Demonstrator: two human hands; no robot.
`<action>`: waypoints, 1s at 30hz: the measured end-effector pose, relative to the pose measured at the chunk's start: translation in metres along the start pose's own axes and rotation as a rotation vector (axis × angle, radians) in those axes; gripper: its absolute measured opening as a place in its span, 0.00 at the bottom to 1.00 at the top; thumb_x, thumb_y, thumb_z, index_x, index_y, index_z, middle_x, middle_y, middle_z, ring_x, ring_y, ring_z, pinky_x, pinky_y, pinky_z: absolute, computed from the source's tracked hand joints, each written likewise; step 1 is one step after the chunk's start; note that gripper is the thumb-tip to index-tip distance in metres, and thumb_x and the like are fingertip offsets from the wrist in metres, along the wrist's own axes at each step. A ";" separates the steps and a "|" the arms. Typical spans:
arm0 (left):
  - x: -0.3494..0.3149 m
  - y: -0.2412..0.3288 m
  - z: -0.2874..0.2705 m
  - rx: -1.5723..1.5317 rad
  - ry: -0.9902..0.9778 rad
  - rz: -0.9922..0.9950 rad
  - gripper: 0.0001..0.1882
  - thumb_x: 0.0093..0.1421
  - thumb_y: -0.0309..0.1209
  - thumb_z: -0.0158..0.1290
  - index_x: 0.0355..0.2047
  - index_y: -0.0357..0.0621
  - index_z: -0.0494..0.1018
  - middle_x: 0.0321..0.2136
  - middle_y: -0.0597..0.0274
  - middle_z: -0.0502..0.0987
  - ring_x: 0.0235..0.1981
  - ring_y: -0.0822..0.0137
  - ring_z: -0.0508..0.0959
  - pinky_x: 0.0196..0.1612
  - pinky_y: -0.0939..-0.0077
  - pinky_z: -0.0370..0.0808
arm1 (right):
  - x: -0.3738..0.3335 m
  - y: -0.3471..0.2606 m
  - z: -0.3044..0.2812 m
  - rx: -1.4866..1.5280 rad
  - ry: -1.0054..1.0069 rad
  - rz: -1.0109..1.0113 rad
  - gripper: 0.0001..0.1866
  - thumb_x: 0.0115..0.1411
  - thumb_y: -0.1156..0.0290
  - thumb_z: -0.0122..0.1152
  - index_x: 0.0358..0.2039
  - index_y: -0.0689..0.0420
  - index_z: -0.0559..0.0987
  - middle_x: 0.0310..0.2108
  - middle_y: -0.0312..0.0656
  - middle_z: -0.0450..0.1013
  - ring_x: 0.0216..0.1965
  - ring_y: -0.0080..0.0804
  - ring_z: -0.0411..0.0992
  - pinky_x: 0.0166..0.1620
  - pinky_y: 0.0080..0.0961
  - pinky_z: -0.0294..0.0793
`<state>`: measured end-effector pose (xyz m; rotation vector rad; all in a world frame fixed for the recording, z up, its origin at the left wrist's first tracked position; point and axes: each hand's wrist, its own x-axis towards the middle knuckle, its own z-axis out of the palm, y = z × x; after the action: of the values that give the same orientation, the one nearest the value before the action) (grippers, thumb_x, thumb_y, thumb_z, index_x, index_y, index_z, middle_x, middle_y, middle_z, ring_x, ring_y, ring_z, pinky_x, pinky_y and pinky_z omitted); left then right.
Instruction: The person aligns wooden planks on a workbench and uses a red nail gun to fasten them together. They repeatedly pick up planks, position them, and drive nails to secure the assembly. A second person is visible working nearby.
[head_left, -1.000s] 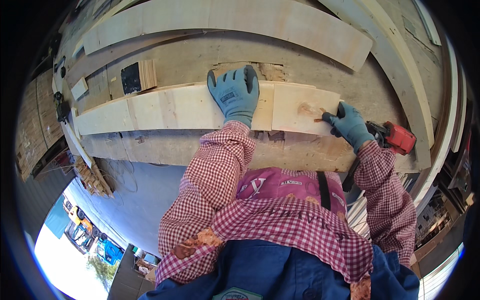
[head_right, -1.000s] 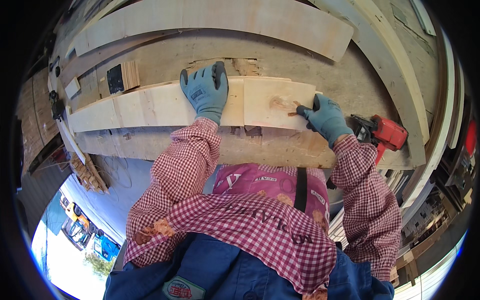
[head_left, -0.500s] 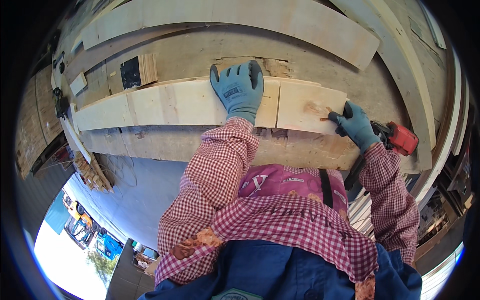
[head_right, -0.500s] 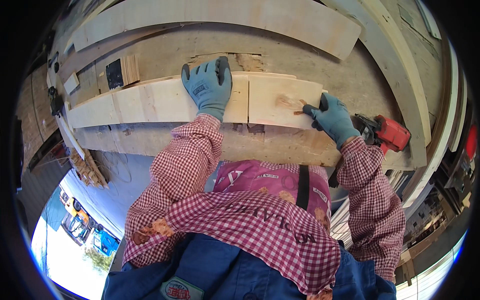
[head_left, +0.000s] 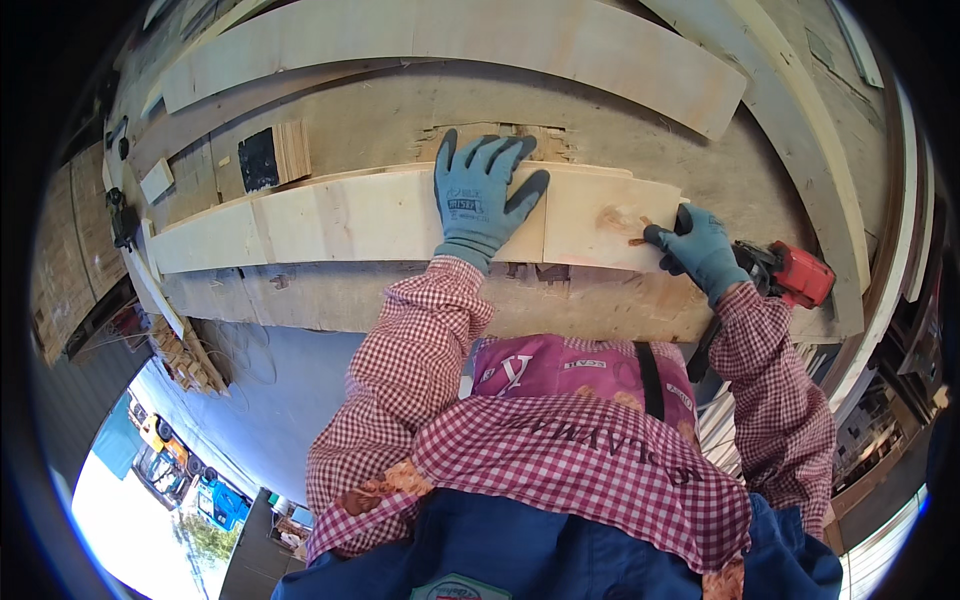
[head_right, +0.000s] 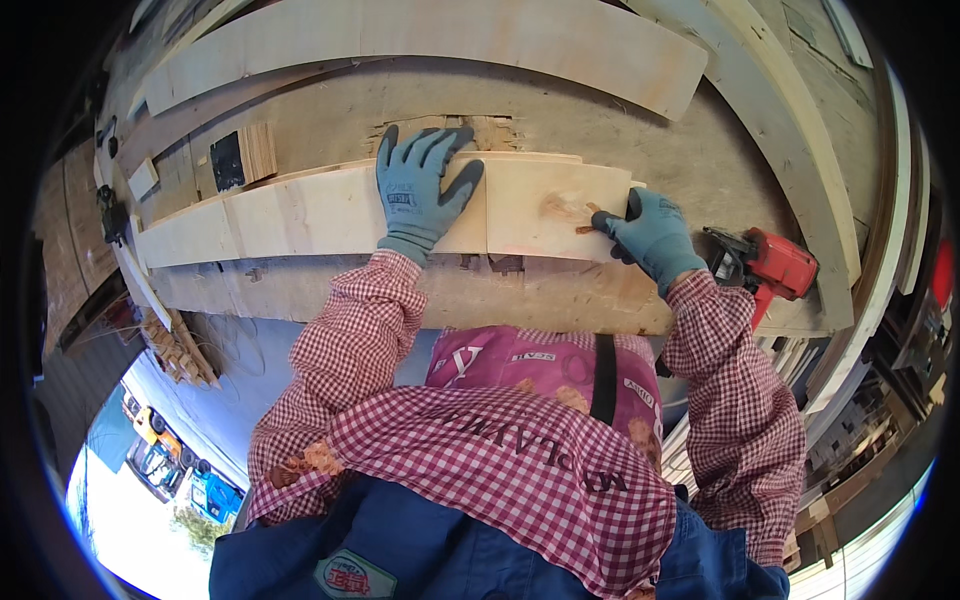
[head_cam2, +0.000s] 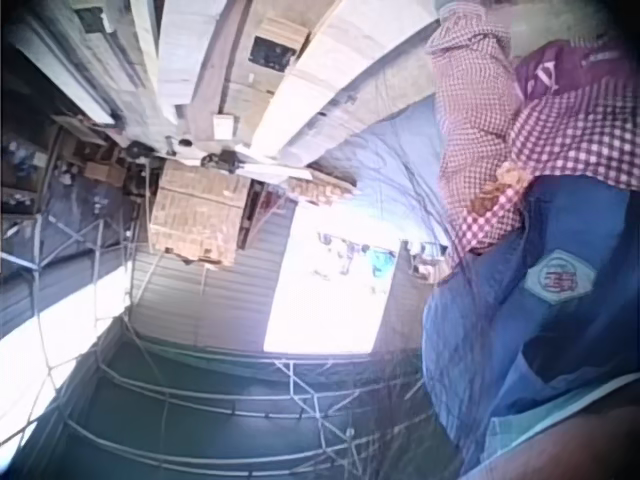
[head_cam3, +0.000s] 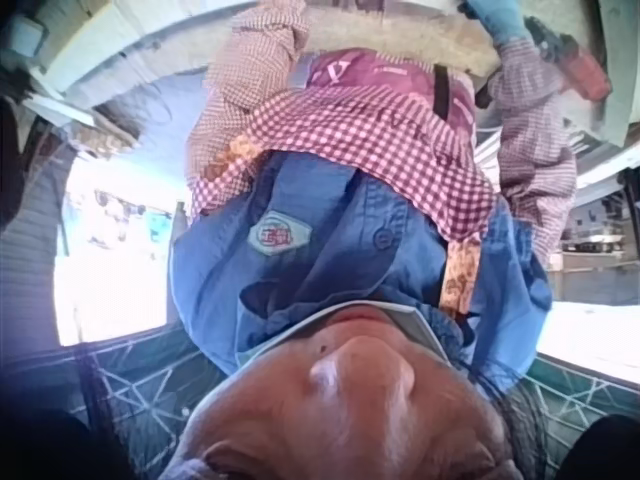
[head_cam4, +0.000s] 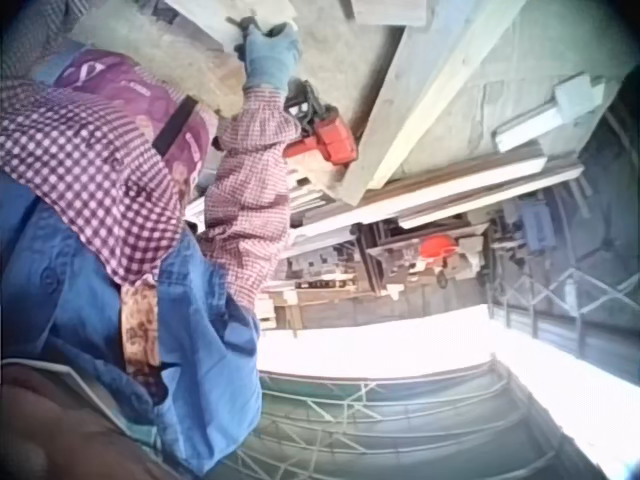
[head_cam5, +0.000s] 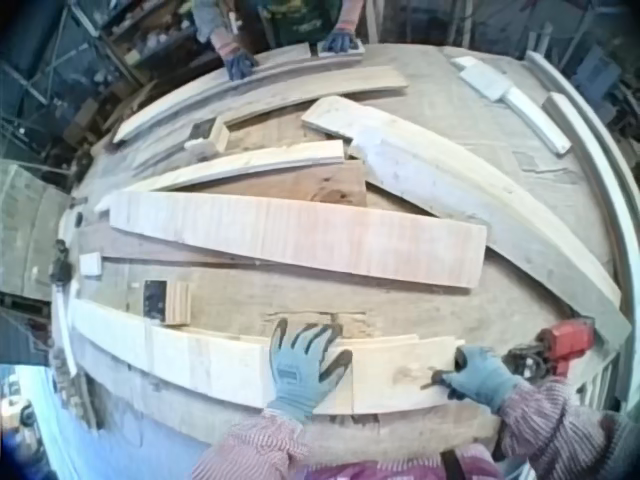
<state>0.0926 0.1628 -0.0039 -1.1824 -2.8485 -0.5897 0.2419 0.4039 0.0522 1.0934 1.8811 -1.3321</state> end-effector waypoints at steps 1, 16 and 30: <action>-0.003 0.001 -0.005 -0.026 -0.041 0.114 0.25 0.54 0.52 0.57 0.50 0.58 0.75 0.45 0.67 0.76 0.49 0.62 0.74 0.66 0.50 0.49 | -0.001 0.001 0.000 0.004 -0.007 0.005 0.18 0.55 0.63 0.67 0.37 0.66 0.77 0.24 0.42 0.76 0.18 0.25 0.75 0.20 0.19 0.75; 0.027 0.023 -0.019 0.104 -0.666 -0.295 0.36 0.40 0.69 0.58 0.46 0.66 0.76 0.55 0.67 0.69 0.64 0.57 0.56 0.65 0.39 0.24 | 0.007 0.009 -0.002 -0.518 0.126 -0.050 0.26 0.51 0.48 0.68 0.26 0.63 0.78 0.20 0.43 0.75 0.17 0.28 0.75 0.25 0.24 0.74; 0.030 0.017 -0.016 0.065 -0.682 -0.269 0.35 0.47 0.70 0.49 0.50 0.67 0.74 0.60 0.65 0.65 0.67 0.54 0.54 0.65 0.38 0.24 | 0.007 0.042 0.005 -0.106 0.142 -0.086 0.23 0.52 0.54 0.69 0.36 0.62 0.78 0.29 0.43 0.76 0.29 0.29 0.74 0.34 0.25 0.72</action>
<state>0.0807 0.1886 0.0212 -1.1732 -3.5933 -0.0843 0.2753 0.4075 0.0253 1.0884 2.0986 -1.2134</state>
